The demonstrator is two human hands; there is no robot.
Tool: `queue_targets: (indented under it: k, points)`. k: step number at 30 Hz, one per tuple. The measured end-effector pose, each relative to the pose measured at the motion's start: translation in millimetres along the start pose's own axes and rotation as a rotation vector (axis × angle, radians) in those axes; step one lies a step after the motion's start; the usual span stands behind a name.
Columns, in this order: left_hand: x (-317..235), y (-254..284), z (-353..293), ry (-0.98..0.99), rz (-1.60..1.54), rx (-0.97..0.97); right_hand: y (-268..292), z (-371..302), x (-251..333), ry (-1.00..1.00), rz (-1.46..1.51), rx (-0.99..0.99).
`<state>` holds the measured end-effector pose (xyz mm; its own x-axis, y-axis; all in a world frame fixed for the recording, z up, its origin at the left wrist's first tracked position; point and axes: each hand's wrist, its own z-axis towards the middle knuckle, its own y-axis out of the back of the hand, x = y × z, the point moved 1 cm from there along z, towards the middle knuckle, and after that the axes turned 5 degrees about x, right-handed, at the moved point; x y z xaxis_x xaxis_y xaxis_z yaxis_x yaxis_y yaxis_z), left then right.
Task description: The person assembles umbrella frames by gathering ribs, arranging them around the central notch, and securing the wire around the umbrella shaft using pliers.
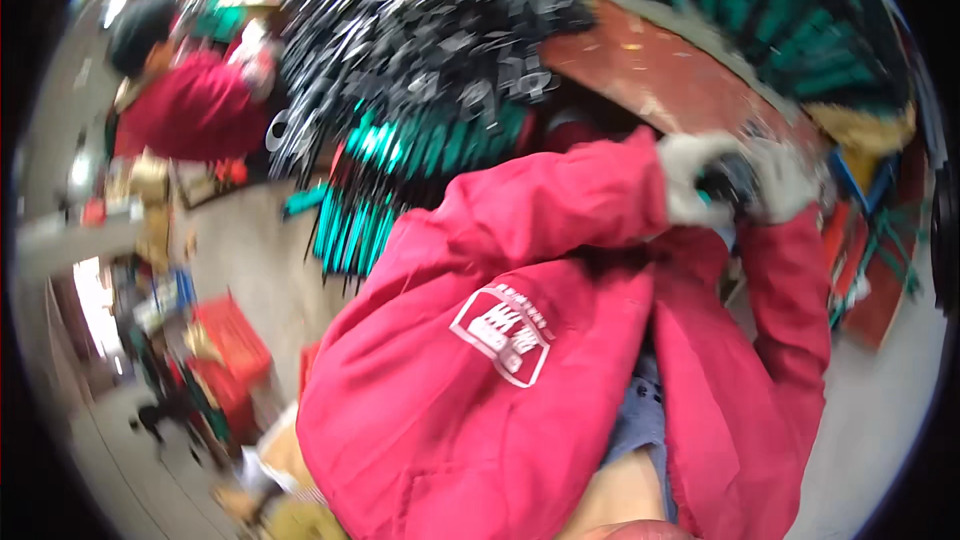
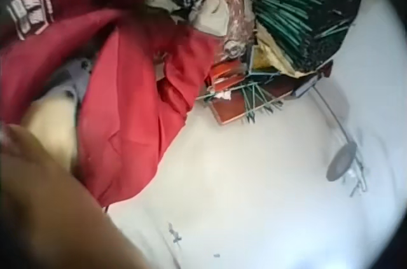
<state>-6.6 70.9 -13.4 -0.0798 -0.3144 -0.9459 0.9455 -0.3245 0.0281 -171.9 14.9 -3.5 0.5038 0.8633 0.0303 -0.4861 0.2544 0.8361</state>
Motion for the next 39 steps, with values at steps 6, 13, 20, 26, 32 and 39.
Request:
queue_targets:
  k: [6, 13, 20, 26, 32, 39]
  points:
    - [0.5, -5.3, -42.0, -0.246, 0.018, -0.264, -9.6, -10.2, 5.0, -0.52, 0.846, 0.288]
    - [-10.6, 13.8, -59.8, -0.059, 0.127, -0.531, -3.9, 2.4, 50.2, -0.42, 0.835, 0.287]
    - [-13.2, 19.4, -79.9, -0.217, 0.019, -0.07, -8.9, 42.7, 55.6, 0.066, 0.862, 0.305]
    - [-43.8, 28.5, -78.0, 0.193, 0.155, -0.006, 51.3, 77.1, 103.3, -0.434, 1.529, 0.711]
    - [41.0, 8.0, -89.2, -0.081, 0.073, -0.065, 20.9, 19.6, 120.0, 0.451, 0.345, 0.433]
    - [-53.3, 53.5, -119.0, 0.075, 0.214, -0.645, -18.0, 40.0, 96.9, 0.222, 0.642, 0.113]
